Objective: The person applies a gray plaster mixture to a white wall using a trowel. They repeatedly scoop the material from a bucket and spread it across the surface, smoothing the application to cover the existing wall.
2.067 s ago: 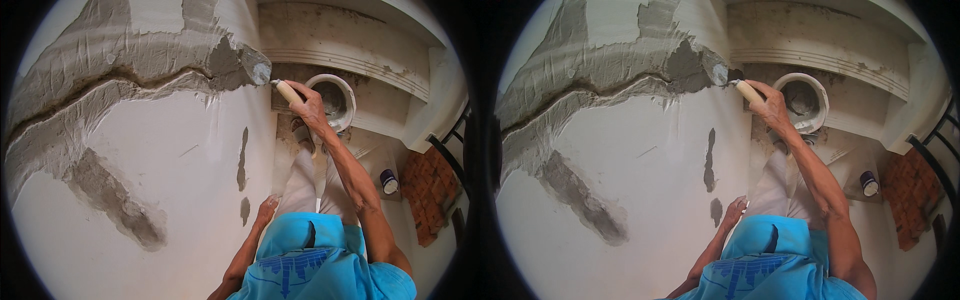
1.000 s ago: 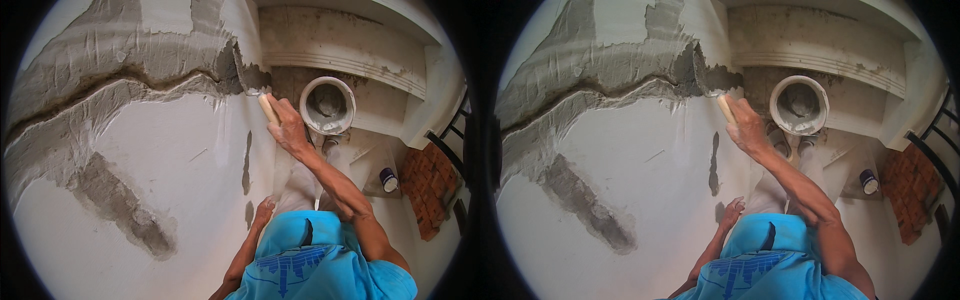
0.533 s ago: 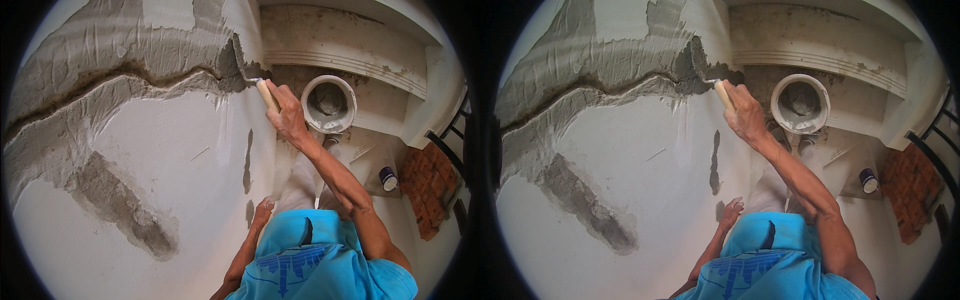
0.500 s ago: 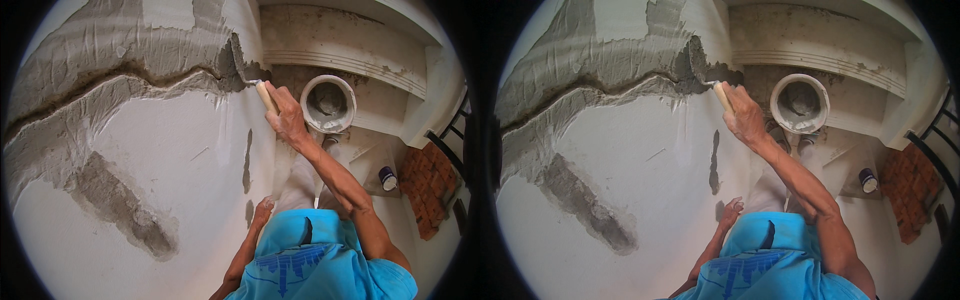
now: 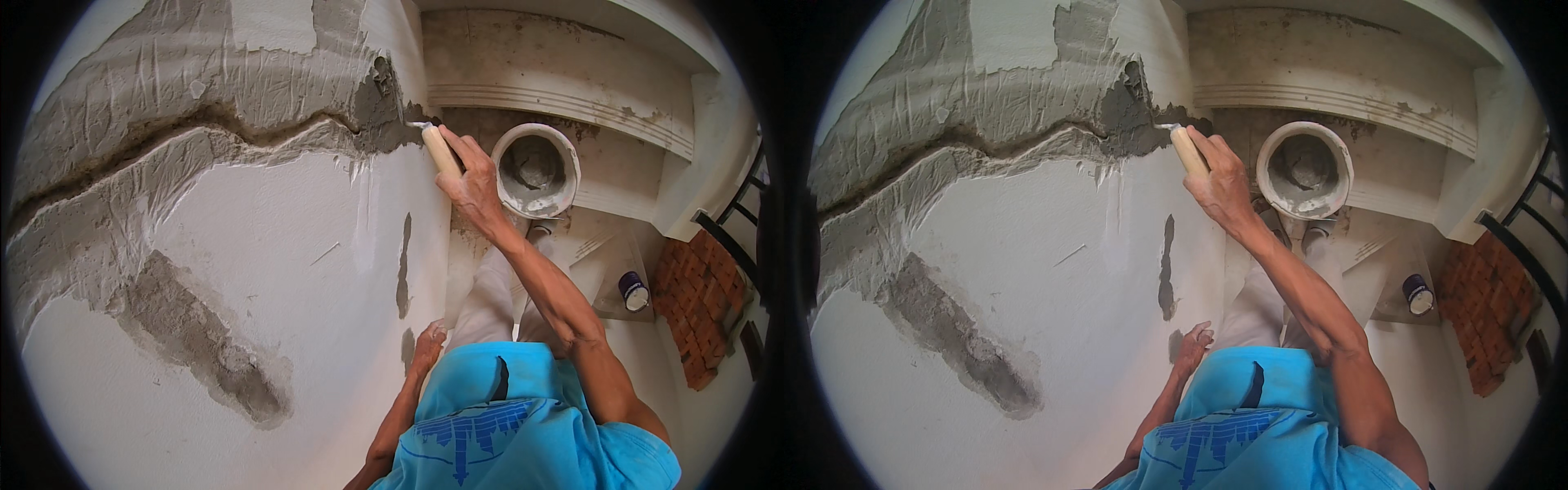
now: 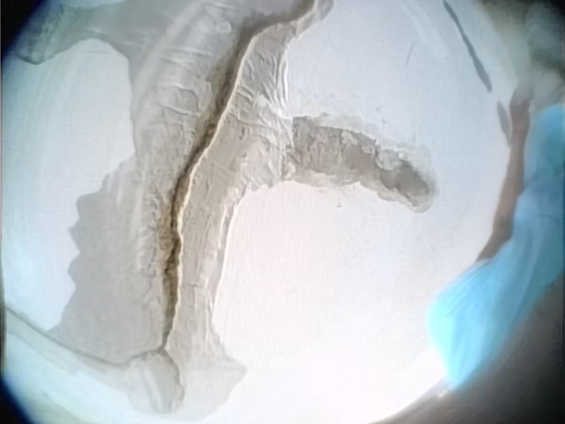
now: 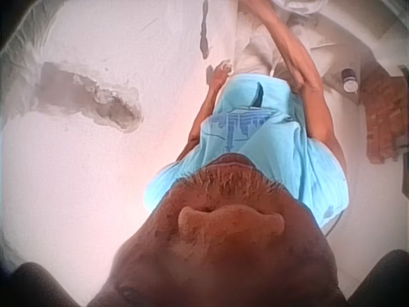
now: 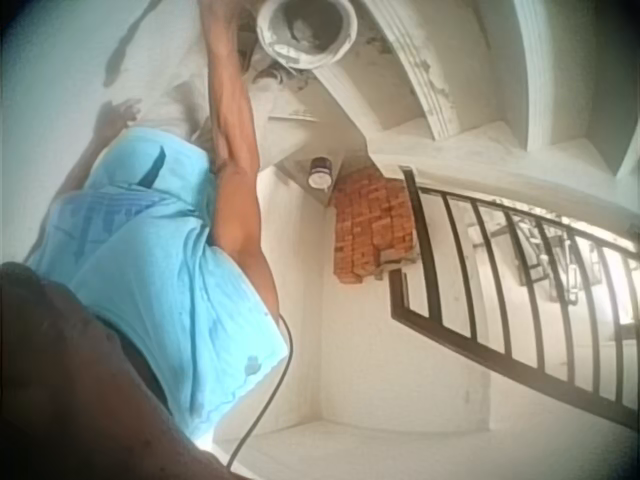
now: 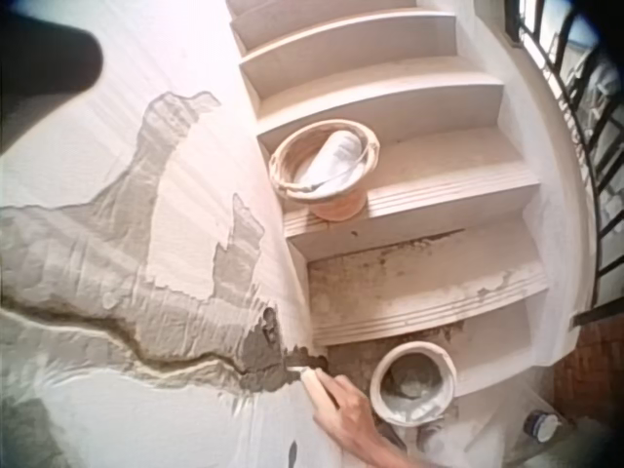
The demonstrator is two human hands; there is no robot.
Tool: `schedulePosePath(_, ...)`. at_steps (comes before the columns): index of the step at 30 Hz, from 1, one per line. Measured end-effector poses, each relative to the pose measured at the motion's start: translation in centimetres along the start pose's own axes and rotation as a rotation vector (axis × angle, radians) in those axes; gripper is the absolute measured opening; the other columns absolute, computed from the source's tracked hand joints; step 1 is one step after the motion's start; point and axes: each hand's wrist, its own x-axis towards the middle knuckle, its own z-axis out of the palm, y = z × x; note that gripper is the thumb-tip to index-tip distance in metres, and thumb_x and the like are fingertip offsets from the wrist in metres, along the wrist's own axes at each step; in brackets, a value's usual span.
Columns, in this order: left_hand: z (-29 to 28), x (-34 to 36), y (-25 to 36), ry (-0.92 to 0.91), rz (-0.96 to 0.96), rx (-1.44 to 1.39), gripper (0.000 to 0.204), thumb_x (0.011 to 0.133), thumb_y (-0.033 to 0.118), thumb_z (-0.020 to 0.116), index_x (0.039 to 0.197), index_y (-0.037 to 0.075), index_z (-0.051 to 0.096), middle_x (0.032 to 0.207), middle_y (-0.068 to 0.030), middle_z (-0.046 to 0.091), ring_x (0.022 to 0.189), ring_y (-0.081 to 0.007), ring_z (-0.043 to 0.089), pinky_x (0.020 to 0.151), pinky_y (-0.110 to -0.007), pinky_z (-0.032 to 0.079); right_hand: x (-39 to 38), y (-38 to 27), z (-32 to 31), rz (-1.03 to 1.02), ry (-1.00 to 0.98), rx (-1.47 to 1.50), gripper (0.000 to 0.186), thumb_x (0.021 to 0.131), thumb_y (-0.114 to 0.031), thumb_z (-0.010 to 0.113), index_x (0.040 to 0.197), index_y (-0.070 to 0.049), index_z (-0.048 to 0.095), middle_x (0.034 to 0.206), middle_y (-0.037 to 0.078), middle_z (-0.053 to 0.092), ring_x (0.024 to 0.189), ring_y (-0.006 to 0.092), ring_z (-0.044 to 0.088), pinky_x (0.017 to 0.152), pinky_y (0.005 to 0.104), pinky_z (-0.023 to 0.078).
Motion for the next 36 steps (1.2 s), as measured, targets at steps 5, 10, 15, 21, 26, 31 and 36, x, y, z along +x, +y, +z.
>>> schedulePosePath(5,0.0,-0.5,0.6,-0.006,-0.013,0.01,0.057,0.1,0.035,0.057,0.148,0.005,0.051,0.125,-0.0178,0.069,0.107,-0.0243,0.068,0.089,-0.038,0.057,0.3,-1.0,1.6,-0.047,0.03,-0.067,0.068,0.071,0.0,0.066,0.139,0.001,0.057,0.101,0.017,0.057,0.09,0.0354,0.062,0.08,0.0437,0.053)
schedulePosePath(10,0.0,0.2,-0.1,-0.004,-0.039,0.014,0.057,0.1,0.035,0.057,0.148,0.005,0.052,0.124,-0.0175,0.069,0.106,-0.0237,0.068,0.088,-0.037,0.056,-2.7,-2.7,2.5,-0.051,0.026,-0.108,0.069,0.07,0.004,0.065,0.138,-0.002,0.058,0.101,0.017,0.057,0.088,0.0373,0.062,0.076,0.0453,0.054)
schedulePosePath(15,-0.4,0.4,-0.4,0.001,0.05,-0.023,0.058,0.1,0.037,0.057,0.148,0.005,0.051,0.125,-0.0177,0.068,0.106,-0.0246,0.068,0.088,-0.037,0.057,-3.2,-1.7,0.4,-0.097,0.024,-0.066,0.071,0.07,0.003,0.065,0.14,-0.002,0.056,0.1,0.016,0.056,0.091,0.0364,0.063,0.076,0.0447,0.054)
schedulePosePath(21,-0.5,0.5,-0.4,0.004,0.002,-0.017,0.058,0.1,0.038,0.057,0.148,0.005,0.051,0.126,-0.0175,0.068,0.107,-0.025,0.068,0.087,-0.038,0.057,-0.6,-0.8,0.9,-0.065,0.021,-0.049,0.071,0.071,0.004,0.064,0.141,-0.001,0.056,0.102,0.017,0.057,0.09,0.0356,0.063,0.078,0.0442,0.054)
schedulePosePath(26,-0.5,0.4,-0.8,-0.004,0.001,-0.046,0.058,0.101,0.038,0.057,0.148,0.005,0.052,0.126,-0.0173,0.068,0.107,-0.0248,0.068,0.087,-0.038,0.057,-2.3,-1.2,0.9,-0.125,-0.013,-0.007,0.071,0.07,0.003,0.065,0.141,-0.001,0.057,0.104,0.017,0.059,0.089,0.0346,0.062,0.079,0.043,0.053)
schedulePosePath(31,-0.7,0.2,-0.5,-0.012,0.034,-0.054,0.057,0.101,0.037,0.058,0.148,0.006,0.051,0.127,-0.0175,0.068,0.107,-0.0244,0.068,0.087,-0.037,0.057,-4.1,-1.0,-0.8,-0.065,-0.017,0.098,0.07,0.069,0.002,0.066,0.139,0.001,0.059,0.1,0.017,0.059,0.087,0.0328,0.062,0.08,0.0417,0.052)
schedulePosePath(36,-0.7,0.7,-1.2,0.007,0.003,-0.064,0.056,0.102,0.036,0.057,0.149,0.006,0.051,0.128,-0.0179,0.068,0.107,-0.0239,0.068,0.087,-0.037,0.057,-2.6,1.6,0.3,0.023,0.03,0.009,0.067,0.071,-0.002,0.065,0.138,0.003,0.059,0.102,0.017,0.059,0.09,0.0325,0.061,0.083,0.0408,0.052)
